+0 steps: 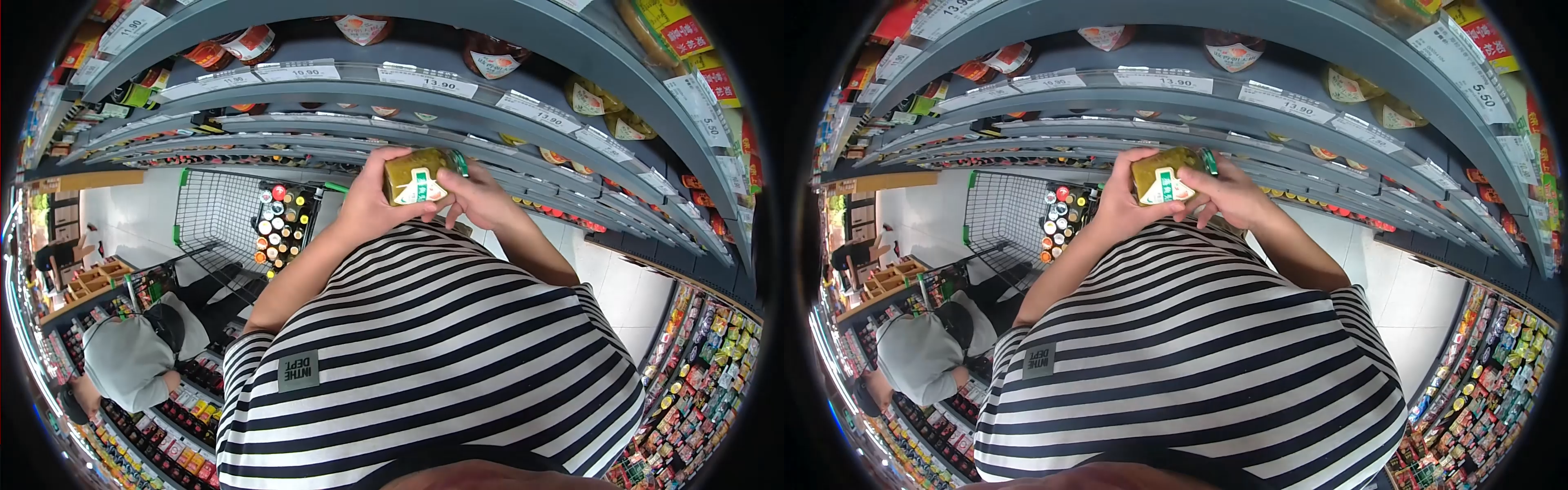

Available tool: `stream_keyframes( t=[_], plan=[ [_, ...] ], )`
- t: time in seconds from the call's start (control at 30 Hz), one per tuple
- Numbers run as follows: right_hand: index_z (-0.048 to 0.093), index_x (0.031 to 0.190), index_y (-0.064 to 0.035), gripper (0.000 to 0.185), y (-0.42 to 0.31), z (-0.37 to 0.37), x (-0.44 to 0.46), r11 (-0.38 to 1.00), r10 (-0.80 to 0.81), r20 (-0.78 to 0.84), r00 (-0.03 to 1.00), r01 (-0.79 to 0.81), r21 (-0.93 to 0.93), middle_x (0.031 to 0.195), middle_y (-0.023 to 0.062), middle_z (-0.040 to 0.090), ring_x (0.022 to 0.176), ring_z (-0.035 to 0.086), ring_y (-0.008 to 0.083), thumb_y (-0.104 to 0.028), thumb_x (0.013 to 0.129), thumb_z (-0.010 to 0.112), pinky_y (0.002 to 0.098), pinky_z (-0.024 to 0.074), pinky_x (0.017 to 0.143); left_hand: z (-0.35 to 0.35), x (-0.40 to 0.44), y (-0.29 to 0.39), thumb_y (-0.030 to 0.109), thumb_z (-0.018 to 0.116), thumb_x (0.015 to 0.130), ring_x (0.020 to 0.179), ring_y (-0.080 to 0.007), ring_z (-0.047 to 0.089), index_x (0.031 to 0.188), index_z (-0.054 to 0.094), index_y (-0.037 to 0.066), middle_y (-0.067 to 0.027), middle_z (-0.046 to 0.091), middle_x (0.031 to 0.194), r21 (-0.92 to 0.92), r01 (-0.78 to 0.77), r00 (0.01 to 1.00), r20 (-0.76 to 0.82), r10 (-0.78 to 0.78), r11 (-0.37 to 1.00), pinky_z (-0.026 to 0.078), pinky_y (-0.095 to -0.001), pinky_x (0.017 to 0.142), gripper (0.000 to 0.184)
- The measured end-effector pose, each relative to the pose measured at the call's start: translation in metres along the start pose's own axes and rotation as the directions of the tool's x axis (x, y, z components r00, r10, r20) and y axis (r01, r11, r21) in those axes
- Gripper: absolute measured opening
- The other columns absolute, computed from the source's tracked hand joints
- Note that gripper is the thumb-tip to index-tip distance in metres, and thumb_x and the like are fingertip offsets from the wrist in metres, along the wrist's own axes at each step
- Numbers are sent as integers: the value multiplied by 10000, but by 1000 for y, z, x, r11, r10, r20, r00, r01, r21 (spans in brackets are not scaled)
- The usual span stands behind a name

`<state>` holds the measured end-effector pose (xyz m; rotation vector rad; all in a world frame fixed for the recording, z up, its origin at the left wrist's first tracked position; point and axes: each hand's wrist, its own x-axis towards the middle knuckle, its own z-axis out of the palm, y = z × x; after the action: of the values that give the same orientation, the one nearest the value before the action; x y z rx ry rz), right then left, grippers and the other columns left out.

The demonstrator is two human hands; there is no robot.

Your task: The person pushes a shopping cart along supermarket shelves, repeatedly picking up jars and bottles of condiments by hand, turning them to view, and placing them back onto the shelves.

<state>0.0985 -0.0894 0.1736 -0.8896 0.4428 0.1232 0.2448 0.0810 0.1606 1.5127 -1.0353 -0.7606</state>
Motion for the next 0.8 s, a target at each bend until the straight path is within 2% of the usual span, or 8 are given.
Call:
stream_keyframes(
  t=[0.07, 0.13, 0.2, 0.27, 0.37, 0.53, 0.7, 0.8],
  plan=[
    [468, 1352, -21, 567, 7, 2, 0, 986, -151, -149, 977, 138, -93, 1106, 116, 644, 872, 714, 206, -233, 919, 765, 274, 576, 504, -1, 7, -4, 187, 912, 766, 1190, -234, 596, 1397, 382, 77, -157, 532, 1342, 122, -78, 996, 58, 71, 990, 493, -365, 1016, 831],
    [476, 1333, -13, 650, 7, 2, -3, 985, -167, -208, 964, 155, -73, 1122, 111, 632, 909, 685, 184, -151, 823, 854, 287, 595, 634, 4, 17, 2, 164, 897, 780, 1186, -257, 597, 1413, 367, 82, -176, 482, 1378, 223, -171, 984, 81, 156, 960, 479, -368, 1029, 829],
    [477, 1343, -29, 722, 19, -1, -1, 622, -711, -202, 674, 468, -627, 1200, 99, 597, 1023, 631, 197, -126, 762, 895, 312, 554, 855, 10, 27, -1, 140, 868, 803, 1205, -279, 606, 1488, 307, 60, -197, 441, 1437, 324, -218, 976, 73, 205, 921, 511, -360, 981, 889],
    [493, 1324, -39, 781, 26, -11, 3, 539, -781, -229, 581, 441, -718, 1251, 124, 537, 1130, 577, 230, -120, 690, 942, 328, 482, 969, 17, 34, 0, 135, 831, 832, 1250, -280, 599, 1564, 215, 44, -212, 360, 1534, 143, 75, 992, 93, -89, 987, 545, -354, 924, 960],
    [509, 1306, -53, 753, 27, -27, 7, 12, -957, 17, 291, 99, -995, 1233, 184, 513, 1095, 597, 333, -159, 691, 931, 370, 517, 887, 22, 42, -4, 163, 787, 858, 1265, -295, 600, 1583, 167, -1, -251, 218, 1624, 160, 44, 990, 123, -64, 986, 569, -344, 851, 968],
    [519, 1302, -74, 701, 19, -30, 16, -52, -934, 2, 358, -130, -990, 1252, 208, 518, 1012, 635, 432, -229, 728, 890, 493, 559, 745, 31, 51, -14, 153, 781, 859, 1299, -293, 579, 1577, 152, -30, -248, 179, 1640, 255, 105, 993, -74, -89, 961, 564, -344, 886, 972],
    [625, 1237, -70, 593, -5, -36, 32, 13, -806, -237, 543, -384, -923, 1122, 182, 667, 996, 658, 415, -299, 742, 857, 511, 552, 771, 24, 68, -7, 134, 763, 848, 1191, -317, 636, 1542, 241, 0, -236, 422, 1443, 356, -36, 991, -110, 80, 934, 585, -398, 817, 879],
    [693, 1117, -54, 429, -19, -40, 40, -175, -852, -30, 522, -339, -924, 1019, 182, 702, 935, 680, 398, -276, 773, 820, 491, 557, 766, 18, 81, -19, 179, 748, 856, 1014, -312, 686, 1432, 393, 13, -206, 540, 1248, 550, 9, 997, -66, 33, 835, 580, -425, 757, 696]
  ],
)
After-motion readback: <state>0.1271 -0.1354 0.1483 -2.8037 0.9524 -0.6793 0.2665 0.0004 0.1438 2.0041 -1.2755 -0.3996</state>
